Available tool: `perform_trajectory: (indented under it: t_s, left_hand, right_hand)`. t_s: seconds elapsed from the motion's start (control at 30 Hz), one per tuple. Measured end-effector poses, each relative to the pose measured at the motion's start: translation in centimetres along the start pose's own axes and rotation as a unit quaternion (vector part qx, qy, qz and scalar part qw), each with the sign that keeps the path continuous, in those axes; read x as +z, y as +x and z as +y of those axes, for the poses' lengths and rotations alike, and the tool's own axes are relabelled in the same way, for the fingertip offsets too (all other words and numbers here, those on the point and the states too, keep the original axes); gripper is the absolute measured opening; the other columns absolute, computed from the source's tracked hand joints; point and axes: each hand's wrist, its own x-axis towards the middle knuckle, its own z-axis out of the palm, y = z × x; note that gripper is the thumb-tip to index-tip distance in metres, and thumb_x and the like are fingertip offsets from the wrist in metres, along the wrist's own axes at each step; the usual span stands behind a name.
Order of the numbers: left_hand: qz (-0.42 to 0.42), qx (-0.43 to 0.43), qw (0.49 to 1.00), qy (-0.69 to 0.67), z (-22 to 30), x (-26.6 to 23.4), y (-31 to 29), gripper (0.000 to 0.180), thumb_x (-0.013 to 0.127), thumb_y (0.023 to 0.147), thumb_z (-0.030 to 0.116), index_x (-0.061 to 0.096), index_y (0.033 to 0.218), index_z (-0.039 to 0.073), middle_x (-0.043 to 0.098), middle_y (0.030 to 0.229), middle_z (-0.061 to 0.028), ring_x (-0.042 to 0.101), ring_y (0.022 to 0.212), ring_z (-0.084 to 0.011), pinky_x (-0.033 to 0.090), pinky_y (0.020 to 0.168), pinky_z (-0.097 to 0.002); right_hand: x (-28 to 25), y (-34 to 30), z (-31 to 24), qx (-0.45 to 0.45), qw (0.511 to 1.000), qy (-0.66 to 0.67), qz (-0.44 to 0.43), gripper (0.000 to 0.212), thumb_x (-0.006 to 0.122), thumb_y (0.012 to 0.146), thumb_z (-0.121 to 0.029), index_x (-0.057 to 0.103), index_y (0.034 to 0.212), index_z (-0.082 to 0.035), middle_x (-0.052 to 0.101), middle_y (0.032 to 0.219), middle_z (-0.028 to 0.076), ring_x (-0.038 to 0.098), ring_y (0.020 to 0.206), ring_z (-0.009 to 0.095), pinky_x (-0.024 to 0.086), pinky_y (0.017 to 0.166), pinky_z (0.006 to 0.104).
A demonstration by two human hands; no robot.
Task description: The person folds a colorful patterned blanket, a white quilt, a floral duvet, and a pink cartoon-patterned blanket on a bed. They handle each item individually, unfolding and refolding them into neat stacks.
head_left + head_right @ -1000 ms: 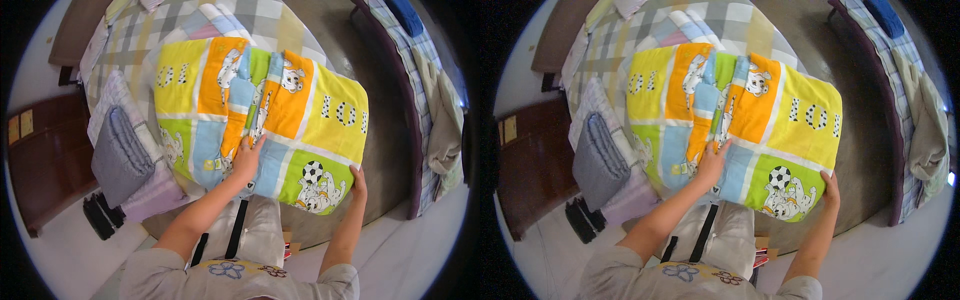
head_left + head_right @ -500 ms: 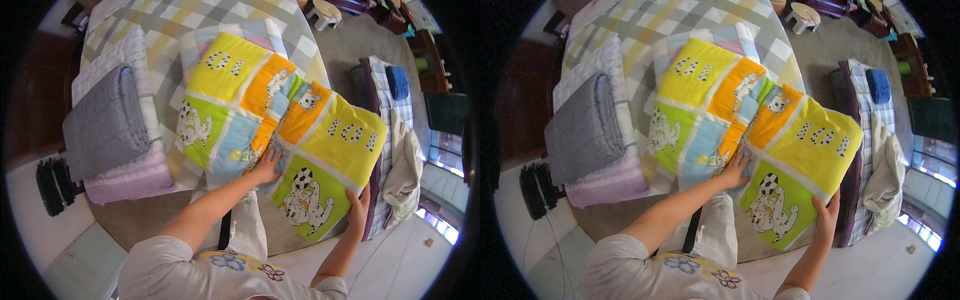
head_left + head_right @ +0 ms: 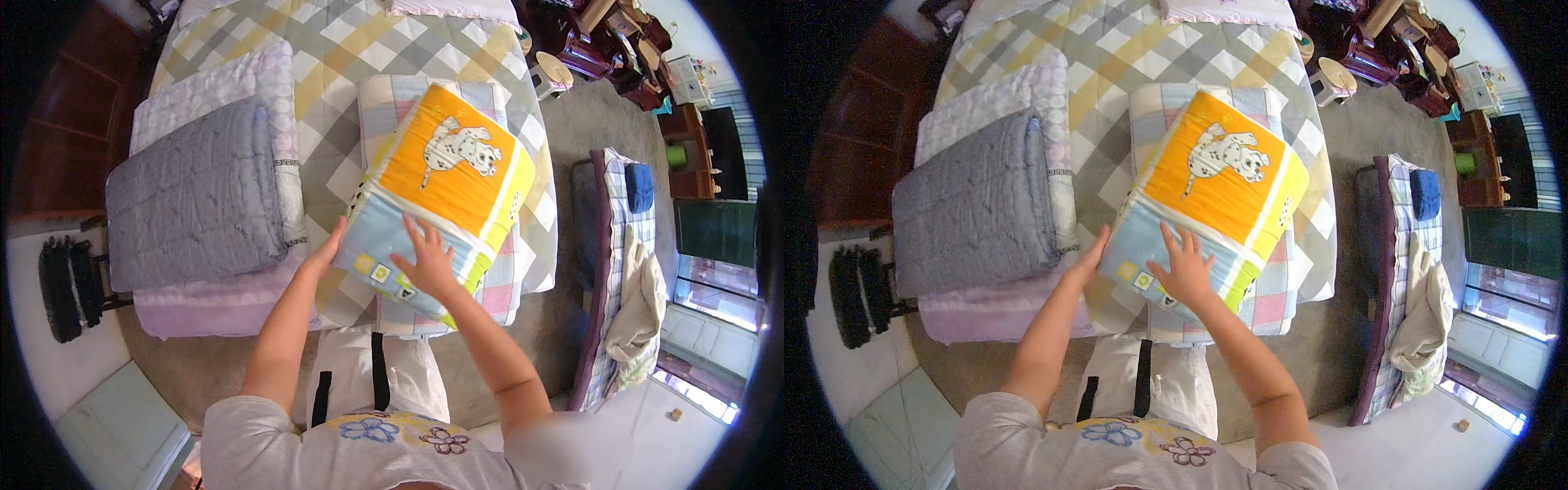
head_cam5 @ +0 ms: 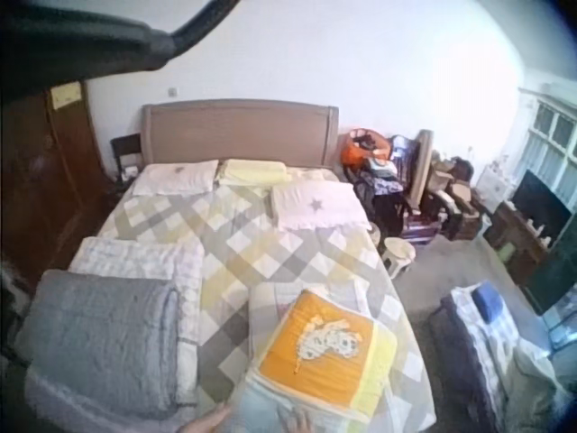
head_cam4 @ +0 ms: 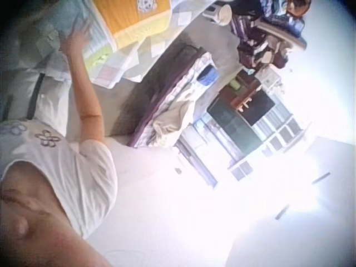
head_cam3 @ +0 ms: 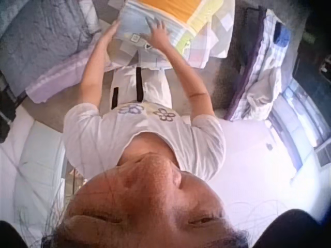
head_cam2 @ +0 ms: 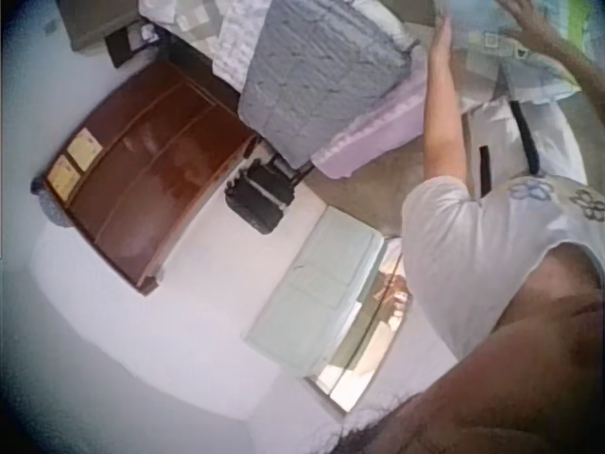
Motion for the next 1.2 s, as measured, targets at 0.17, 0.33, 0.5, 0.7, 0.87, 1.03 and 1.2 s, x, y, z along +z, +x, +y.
perform_trajectory:
  t_s: [0.17, 0.33, 0.5, 0.7, 0.87, 1.03, 1.2]
  left_hand:
    - [0.092, 0.15, 0.915, 0.362, 0.2, 0.6, 2.5, 0.059, 0.067, 0.078, 0.036, 0.047, 0.121, 0.001, 0.056, 0.115, -0.0114, 0.053, 0.105, -0.0209, 0.041, 0.089, -0.033]
    - [0.1, 0.135, 0.944, 0.283, 1.0, -2.5, 2.4, 0.06, 0.073, 0.073, 0.031, 0.048, 0.118, -0.001, 0.059, 0.108, -0.012, 0.056, 0.099, -0.0212, 0.043, 0.087, -0.0342]
    - [0.166, 0.21, 0.898, 0.35, 0.6, -5.2, 9.3, 0.071, 0.076, 0.07, 0.031, 0.042, 0.124, -0.001, 0.057, 0.111, -0.0132, 0.053, 0.105, -0.0209, 0.042, 0.089, -0.0335]
    - [0.138, 0.078, 0.895, 0.417, 4.2, -2.2, 13.8, 0.068, 0.072, 0.072, 0.036, 0.046, 0.121, -0.002, 0.056, 0.114, -0.0167, 0.054, 0.102, -0.0214, 0.042, 0.087, -0.0332]
    - [0.183, 0.145, 0.872, 0.43, 7.6, 3.8, 9.5, 0.047, 0.071, 0.073, 0.032, 0.059, 0.103, -0.003, 0.063, 0.093, -0.0127, 0.061, 0.079, -0.0194, 0.048, 0.07, -0.0308]
    - [0.207, 0.226, 0.899, 0.312, 9.7, 11.2, 2.7, 0.041, 0.069, 0.076, 0.029, 0.06, 0.1, -0.003, 0.063, 0.088, -0.0098, 0.06, 0.073, -0.0175, 0.048, 0.065, -0.0297]
    - [0.258, 0.233, 0.914, 0.206, -0.1, 13.1, -1.3, 0.045, 0.066, 0.08, 0.029, 0.056, 0.109, -0.004, 0.059, 0.103, -0.01, 0.055, 0.093, -0.0176, 0.042, 0.081, -0.0291]
  right_hand:
    - [8.7, -1.5, 4.3, -0.006, 0.991, -0.135, 0.001, 0.082, 0.068, 0.07, -0.039, 0.026, 0.139, -0.025, 0.012, 0.146, 0.013, 0.007, 0.134, 0.038, 0.005, 0.095, 0.0705]
    - [7.4, -3.8, 7.2, -0.024, 0.997, -0.019, 0.069, 0.08, 0.07, 0.069, -0.035, 0.031, 0.136, -0.02, 0.016, 0.144, 0.015, 0.016, 0.132, 0.038, 0.01, 0.105, 0.0545]
    - [10.4, -8.4, 14.4, 0.212, 0.927, 0.199, 0.238, 0.087, 0.075, 0.068, -0.024, 0.024, 0.135, 0.001, 0.031, 0.132, 0.025, 0.032, 0.124, 0.031, 0.026, 0.102, 0.0432]
    - [11.6, -8.1, 15.8, 0.252, 0.791, 0.521, 0.199, 0.09, 0.075, 0.067, -0.016, 0.018, 0.133, 0.005, 0.046, 0.119, 0.016, 0.048, 0.107, 0.024, 0.042, 0.089, 0.034]
    - [8.6, -8.6, 16.5, 0.181, 0.794, 0.516, 0.265, 0.077, 0.069, 0.068, -0.006, 0.025, 0.131, 0.0, 0.05, 0.114, 0.013, 0.049, 0.105, 0.021, 0.041, 0.089, 0.0325]
    - [-3.3, -10.7, 16.1, 0.093, 0.814, 0.496, 0.289, 0.074, 0.068, 0.07, -0.001, 0.027, 0.132, 0.001, 0.046, 0.122, 0.011, 0.046, 0.111, 0.02, 0.037, 0.094, 0.0317]
    - [-8.0, -13.5, 20.9, 0.089, 0.836, 0.474, 0.261, 0.074, 0.07, 0.068, 0.0, 0.033, 0.132, -0.001, 0.047, 0.123, 0.01, 0.044, 0.114, 0.018, 0.036, 0.096, 0.0314]
